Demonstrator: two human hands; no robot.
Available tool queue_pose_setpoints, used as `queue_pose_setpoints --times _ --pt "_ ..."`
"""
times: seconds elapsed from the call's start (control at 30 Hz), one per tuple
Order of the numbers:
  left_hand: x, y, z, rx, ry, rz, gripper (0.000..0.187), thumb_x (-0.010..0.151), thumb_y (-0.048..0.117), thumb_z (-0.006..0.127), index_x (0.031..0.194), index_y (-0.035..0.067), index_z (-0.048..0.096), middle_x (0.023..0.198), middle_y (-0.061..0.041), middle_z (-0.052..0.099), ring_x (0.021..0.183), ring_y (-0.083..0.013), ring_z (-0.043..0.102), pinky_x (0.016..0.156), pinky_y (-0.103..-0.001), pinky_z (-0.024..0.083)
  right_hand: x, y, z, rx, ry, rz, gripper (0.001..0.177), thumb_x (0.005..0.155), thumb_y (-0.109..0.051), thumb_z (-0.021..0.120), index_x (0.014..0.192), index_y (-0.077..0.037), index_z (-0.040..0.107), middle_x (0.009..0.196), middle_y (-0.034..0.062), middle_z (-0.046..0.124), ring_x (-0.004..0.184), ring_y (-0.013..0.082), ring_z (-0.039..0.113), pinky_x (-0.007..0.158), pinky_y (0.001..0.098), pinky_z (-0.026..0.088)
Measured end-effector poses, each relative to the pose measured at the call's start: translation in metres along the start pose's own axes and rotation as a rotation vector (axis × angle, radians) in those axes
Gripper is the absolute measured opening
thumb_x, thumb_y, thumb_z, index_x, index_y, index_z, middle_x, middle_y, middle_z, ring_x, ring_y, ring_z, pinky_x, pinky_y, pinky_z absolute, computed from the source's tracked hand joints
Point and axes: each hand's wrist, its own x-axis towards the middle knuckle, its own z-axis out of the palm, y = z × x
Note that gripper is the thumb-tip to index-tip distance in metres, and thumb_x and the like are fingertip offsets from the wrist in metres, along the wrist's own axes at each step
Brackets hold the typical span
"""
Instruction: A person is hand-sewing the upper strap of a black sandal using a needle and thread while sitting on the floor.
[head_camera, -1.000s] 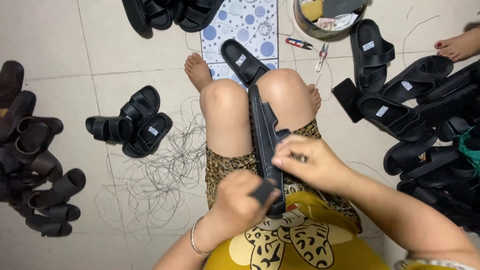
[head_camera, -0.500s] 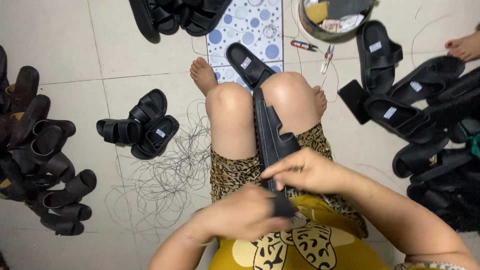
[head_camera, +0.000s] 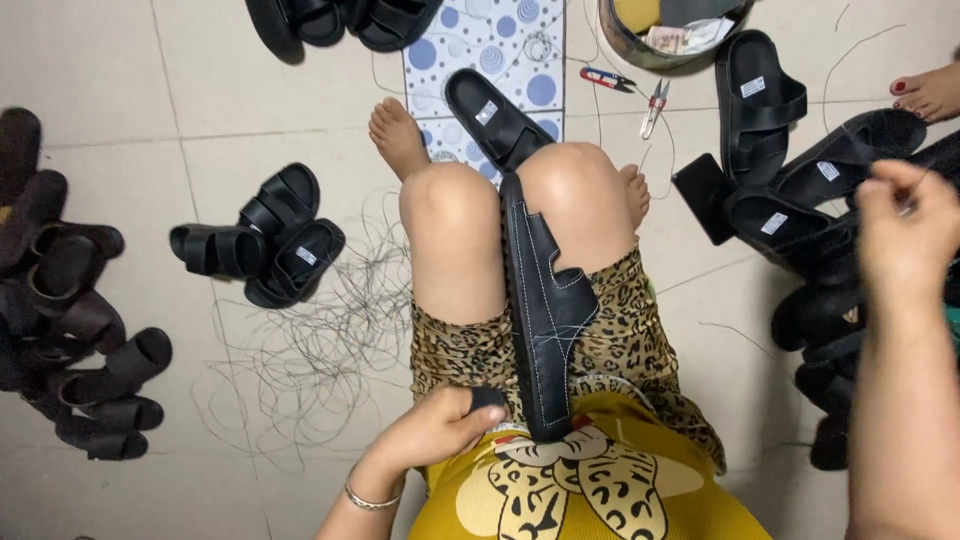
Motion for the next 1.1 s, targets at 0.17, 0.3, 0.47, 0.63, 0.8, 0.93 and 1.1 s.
queue_pose_setpoints --times 0.17,0.3,0.47,0.63,0.8,0.93,1.1 --pt "0.008 0.017 -0.005 -0.534 0.238 0.408 0.023 0.098 0.024 0.064 0.097 0.003 0.074 0.060 0.001 0.060 0.050 -0.0101 0.054 0.046 -0.023 0.045 -0.051 -0.185 0.012 0.263 -0.271 0.013 0.036 0.090 0.020 0.066 0.121 0.002 0.069 0.116 0.0161 0.063 0.083 0.0216 0.060 0.070 0.0316 0.056" --pt "0.008 0.017 -0.012 -0.500 0.505 0.395 0.028 0.096 0.011 0.064 0.122 0.001 0.068 0.103 -0.007 0.068 0.090 -0.0160 0.062 0.075 -0.026 0.054 -0.072 -0.225 0.027 0.523 -0.699 0.068 0.037 0.088 -0.011 0.066 0.125 -0.006 0.069 0.114 0.0099 0.075 0.080 0.0126 0.069 0.074 0.0247 0.062" --pt "0.020 0.002 -0.014 -0.365 0.190 0.026 0.032 0.096 0.026 0.059 0.091 0.000 0.076 0.064 -0.005 0.069 0.056 -0.0152 0.059 0.056 -0.027 0.050 -0.056 -0.251 0.003 0.471 -0.950 0.260 0.048 0.091 -0.023 0.064 0.137 -0.012 0.064 0.112 0.0054 0.078 0.068 0.0105 0.066 0.057 0.0200 0.056" --pt "0.010 -0.017 -0.020 -0.623 -0.181 0.168 0.053 0.100 0.033 0.053 0.126 -0.009 0.071 0.046 0.004 0.051 0.037 -0.0063 0.039 0.038 -0.022 0.027 -0.069 -0.261 -0.012 0.349 -0.992 -0.195 0.016 0.089 -0.020 0.069 0.096 -0.011 0.080 0.090 0.0038 0.083 0.067 0.0141 0.077 0.065 0.0238 0.066" --pt "0.020 0.031 -0.042 -0.763 0.322 0.386 0.029 0.101 0.011 0.051 0.112 -0.014 0.062 0.047 -0.001 0.051 0.036 -0.0101 0.041 0.034 -0.024 0.032 -0.057 -0.281 -0.042 0.457 -1.103 -0.323 0.010 0.089 -0.014 0.071 0.079 -0.013 0.071 0.073 -0.0030 0.071 0.061 0.0136 0.063 0.060 0.0258 0.055" --pt "0.043 0.088 -0.064 0.512 1.081 0.838 0.012 0.084 -0.015 0.062 0.093 -0.007 0.062 0.101 -0.021 0.074 0.076 -0.0293 0.070 0.070 -0.037 0.057 -0.040 -0.310 -0.052 0.703 -0.889 -0.364 0.008 0.086 -0.012 0.077 0.088 -0.011 0.070 0.091 -0.0004 0.066 0.063 0.0150 0.061 0.058 0.0291 0.052" --pt "0.072 0.081 -0.076 -0.894 0.728 0.631 0.035 0.111 0.020 0.043 0.101 -0.003 0.066 0.069 -0.004 0.055 0.062 -0.0140 0.051 0.068 -0.027 0.041 -0.051 -0.316 -0.002 1.101 -1.000 -0.234 0.028 0.099 -0.029 0.061 0.083 -0.007 0.068 0.121 0.0117 0.071 0.115 0.0308 0.068 0.096 0.0410 0.057"
